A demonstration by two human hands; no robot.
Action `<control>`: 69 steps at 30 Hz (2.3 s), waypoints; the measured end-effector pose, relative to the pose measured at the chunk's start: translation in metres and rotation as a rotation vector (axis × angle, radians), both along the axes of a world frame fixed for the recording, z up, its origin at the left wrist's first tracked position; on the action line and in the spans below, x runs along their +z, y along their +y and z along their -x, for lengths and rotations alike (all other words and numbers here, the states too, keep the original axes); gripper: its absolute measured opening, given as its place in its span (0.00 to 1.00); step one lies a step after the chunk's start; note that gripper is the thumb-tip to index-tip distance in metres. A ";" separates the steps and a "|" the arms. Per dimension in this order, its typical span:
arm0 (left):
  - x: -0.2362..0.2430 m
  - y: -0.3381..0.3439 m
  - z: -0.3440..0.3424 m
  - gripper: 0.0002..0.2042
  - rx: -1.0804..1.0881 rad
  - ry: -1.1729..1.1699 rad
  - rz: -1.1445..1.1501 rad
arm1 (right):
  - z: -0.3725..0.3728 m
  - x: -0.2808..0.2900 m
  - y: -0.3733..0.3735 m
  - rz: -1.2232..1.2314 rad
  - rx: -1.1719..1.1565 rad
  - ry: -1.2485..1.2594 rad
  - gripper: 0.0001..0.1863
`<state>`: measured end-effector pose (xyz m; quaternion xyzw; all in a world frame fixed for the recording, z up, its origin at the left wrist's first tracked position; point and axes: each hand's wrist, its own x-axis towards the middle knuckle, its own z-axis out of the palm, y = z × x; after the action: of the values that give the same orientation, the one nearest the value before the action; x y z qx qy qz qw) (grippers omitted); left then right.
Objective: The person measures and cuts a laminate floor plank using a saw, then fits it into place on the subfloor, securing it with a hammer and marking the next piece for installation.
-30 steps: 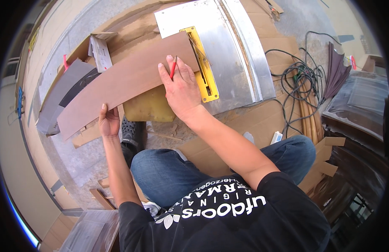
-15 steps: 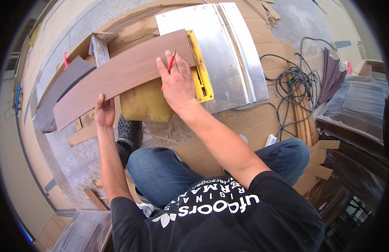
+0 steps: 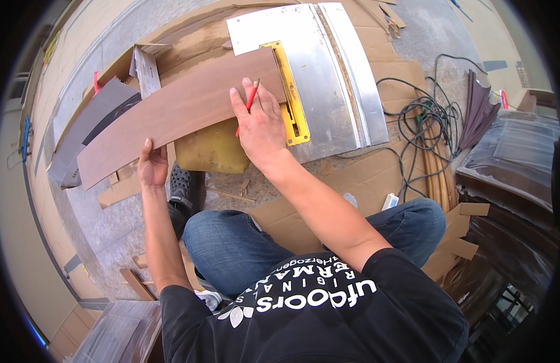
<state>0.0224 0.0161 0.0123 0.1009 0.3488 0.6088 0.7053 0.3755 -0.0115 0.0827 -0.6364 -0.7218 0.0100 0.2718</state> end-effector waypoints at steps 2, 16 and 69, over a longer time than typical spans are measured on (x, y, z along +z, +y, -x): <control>0.002 -0.004 0.000 0.15 0.028 0.028 0.007 | 0.001 0.002 -0.003 -0.015 -0.018 -0.062 0.25; 0.012 -0.019 -0.005 0.11 0.008 -0.003 0.008 | 0.001 0.001 -0.016 -0.022 -0.020 -0.052 0.24; 0.008 -0.054 -0.001 0.17 0.023 0.040 0.013 | 0.000 0.008 -0.045 0.016 -0.013 -0.034 0.26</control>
<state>0.0235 -0.0383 0.0205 0.1043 0.3681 0.6125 0.6917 0.3759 -0.0569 0.0906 -0.6434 -0.7221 0.0032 0.2542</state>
